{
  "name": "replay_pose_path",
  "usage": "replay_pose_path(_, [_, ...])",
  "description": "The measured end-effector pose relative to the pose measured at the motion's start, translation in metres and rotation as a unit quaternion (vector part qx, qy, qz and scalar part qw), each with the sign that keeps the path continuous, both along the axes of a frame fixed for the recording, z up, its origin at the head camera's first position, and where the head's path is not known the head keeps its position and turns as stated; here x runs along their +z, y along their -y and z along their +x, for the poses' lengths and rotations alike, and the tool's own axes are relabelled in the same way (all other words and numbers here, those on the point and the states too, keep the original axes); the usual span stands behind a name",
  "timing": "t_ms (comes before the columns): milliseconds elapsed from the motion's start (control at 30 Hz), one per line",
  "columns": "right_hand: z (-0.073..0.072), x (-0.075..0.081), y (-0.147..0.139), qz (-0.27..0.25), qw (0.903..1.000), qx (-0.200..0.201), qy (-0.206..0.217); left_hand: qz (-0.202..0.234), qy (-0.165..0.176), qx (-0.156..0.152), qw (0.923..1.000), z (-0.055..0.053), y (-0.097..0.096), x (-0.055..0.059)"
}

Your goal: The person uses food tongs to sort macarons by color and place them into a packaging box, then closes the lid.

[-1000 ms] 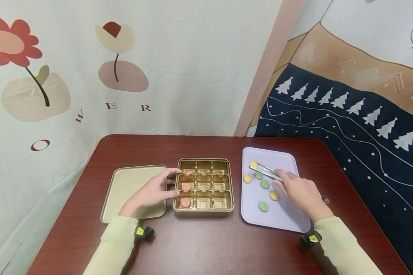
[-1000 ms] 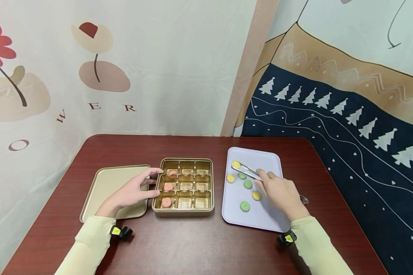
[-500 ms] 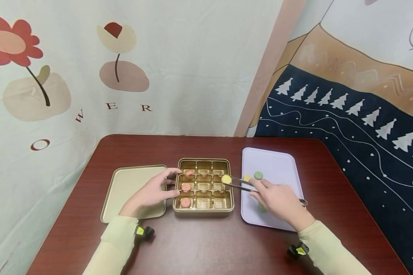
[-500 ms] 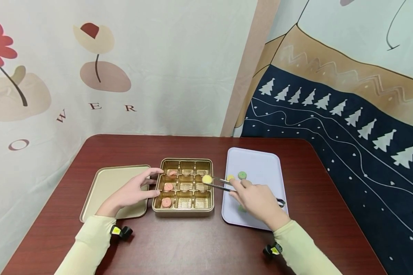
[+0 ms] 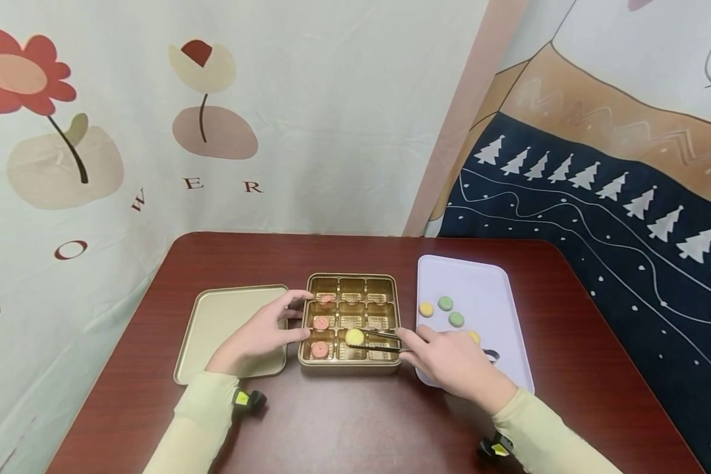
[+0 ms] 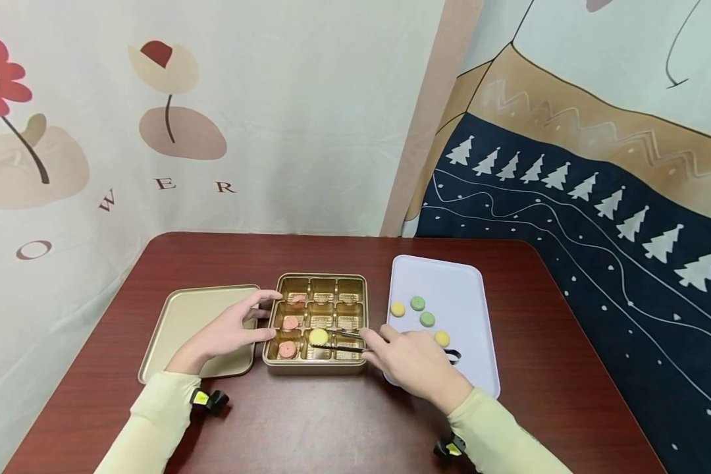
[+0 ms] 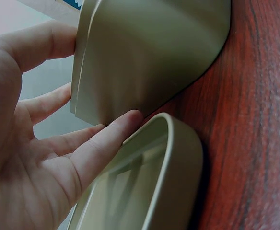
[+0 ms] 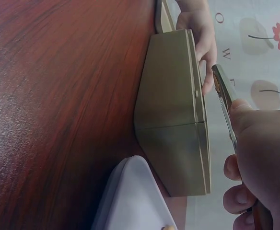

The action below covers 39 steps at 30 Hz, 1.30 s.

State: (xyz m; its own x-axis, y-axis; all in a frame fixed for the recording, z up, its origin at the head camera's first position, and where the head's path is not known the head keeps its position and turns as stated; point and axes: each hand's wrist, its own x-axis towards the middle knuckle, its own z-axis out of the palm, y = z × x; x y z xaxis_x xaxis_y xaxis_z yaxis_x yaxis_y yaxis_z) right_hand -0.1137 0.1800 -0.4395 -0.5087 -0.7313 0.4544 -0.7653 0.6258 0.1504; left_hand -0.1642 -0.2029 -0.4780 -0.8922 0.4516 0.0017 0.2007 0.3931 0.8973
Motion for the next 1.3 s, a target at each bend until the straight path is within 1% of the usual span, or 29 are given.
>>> replay_pose_path(167, [0.0002,-0.001,0.0004,0.001,0.9999,0.004,0.01,0.0,0.003,0.002,1.0,-0.0003,-0.0012,0.0005])
replay_pose_path(267, [0.0004,-0.0017,-0.0003,0.006,0.9999,0.003,0.013,-0.008,-0.002,0.004,1.0,0.0004,-0.0023,0.0017])
replay_pose_path(400, [0.0013,-0.001,-0.0012,0.014,0.9997,-0.005,0.018,-0.017,-0.008,0.005,0.9998,0.0015,-0.0032,0.0037])
replay_pose_path(467, [0.0021,0.0001,-0.0016,0.016,0.9996,-0.013,0.019,-0.015,-0.005,0.007,0.9998,0.002,-0.0035,0.0048])
replay_pose_path(633, [0.003,0.0025,-0.002,0.018,0.9995,-0.023,0.014,-0.014,-0.008,0.007,0.9998,0.0031,-0.0025,0.0056])
replay_pose_path(833, [0.0025,0.0023,-0.0019,0.014,0.9998,-0.015,0.006,-0.012,-0.012,0.004,0.9999,0.0034,-0.0012,0.0061])
replay_pose_path(1067, [0.0013,0.0008,-0.0026,0.016,0.9996,-0.022,0.004,-0.007,0.005,0.009,0.9999,0.0034,-0.0025,0.0072])
replay_pose_path(1300, [0.0011,0.0005,-0.0067,0.017,0.9995,-0.027,-0.004,-0.012,-0.012,0.004,0.9999,0.0037,-0.0016,0.0062])
